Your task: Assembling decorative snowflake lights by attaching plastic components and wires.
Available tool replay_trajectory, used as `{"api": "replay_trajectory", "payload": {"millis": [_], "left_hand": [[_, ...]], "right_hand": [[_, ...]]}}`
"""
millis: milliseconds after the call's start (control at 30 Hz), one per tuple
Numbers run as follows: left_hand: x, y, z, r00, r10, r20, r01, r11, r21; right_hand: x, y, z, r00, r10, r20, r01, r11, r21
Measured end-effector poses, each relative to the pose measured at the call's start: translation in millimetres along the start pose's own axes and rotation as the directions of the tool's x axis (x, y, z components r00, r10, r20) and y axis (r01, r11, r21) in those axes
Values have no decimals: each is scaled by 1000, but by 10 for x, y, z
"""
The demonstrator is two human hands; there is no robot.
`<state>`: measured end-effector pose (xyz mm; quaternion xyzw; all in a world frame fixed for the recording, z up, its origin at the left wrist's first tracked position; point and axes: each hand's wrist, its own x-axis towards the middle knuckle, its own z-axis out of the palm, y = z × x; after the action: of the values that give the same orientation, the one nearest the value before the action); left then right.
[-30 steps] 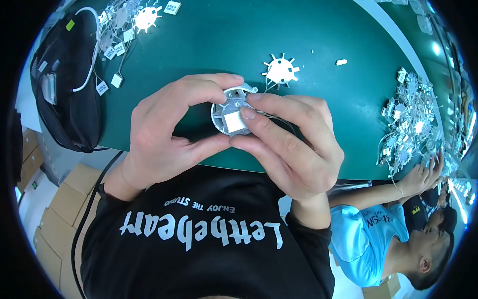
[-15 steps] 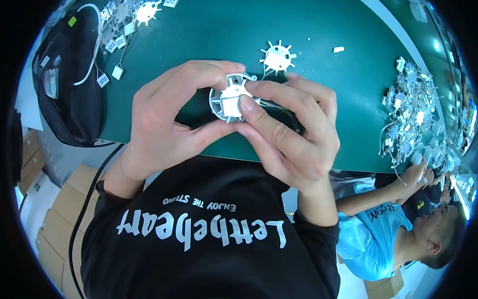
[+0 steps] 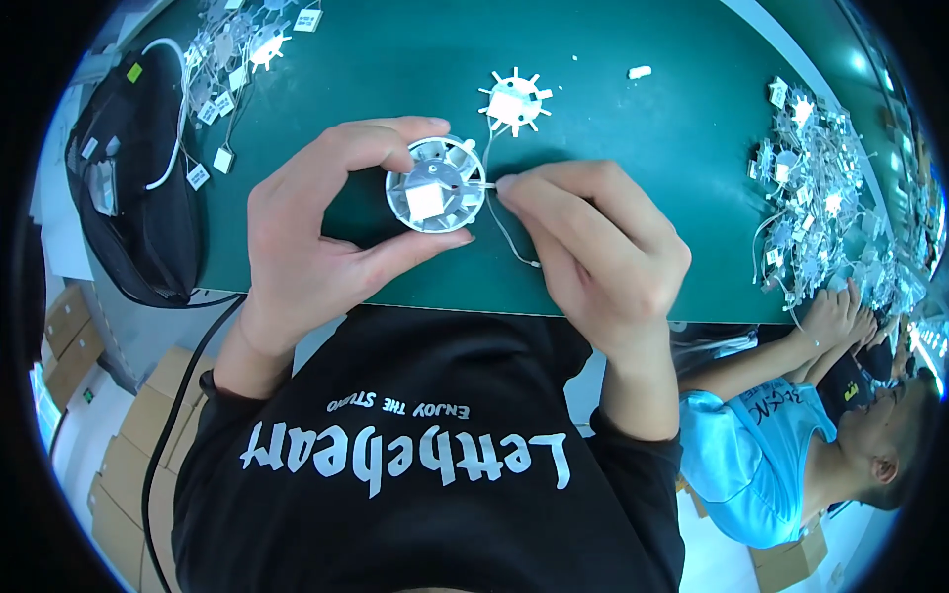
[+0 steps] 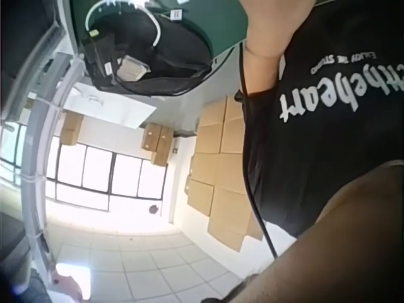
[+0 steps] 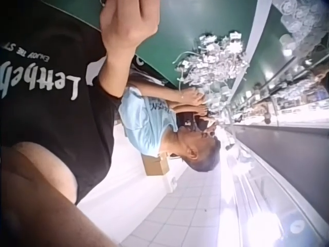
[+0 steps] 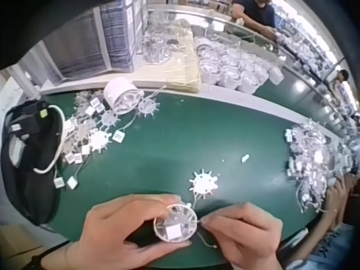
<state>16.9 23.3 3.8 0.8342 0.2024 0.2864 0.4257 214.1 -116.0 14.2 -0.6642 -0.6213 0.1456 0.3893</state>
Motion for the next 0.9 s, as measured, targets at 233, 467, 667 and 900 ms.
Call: {"api": "replay_trajectory", "payload": {"millis": [233, 467, 667, 900], "left_hand": [[132, 152, -26, 978, 210, -10, -210, 978, -14], [89, 483, -88, 934, -358, -11, 216, 589, -779], [90, 201, -141, 906, -362, 220, 395, 529, -752], [159, 203, -13, 997, -77, -3, 75, 978, -194]], "right_hand": [[233, -139, -409, 973, 145, 177, -187, 950, 250], [296, -371, -382, 937, 227, 266, -350, 615, 707], [504, -511, -445, 913, 295, 283, -404, 751, 522], [1213, 179, -790, 919, 388, 64, -335, 687, 644]]}}
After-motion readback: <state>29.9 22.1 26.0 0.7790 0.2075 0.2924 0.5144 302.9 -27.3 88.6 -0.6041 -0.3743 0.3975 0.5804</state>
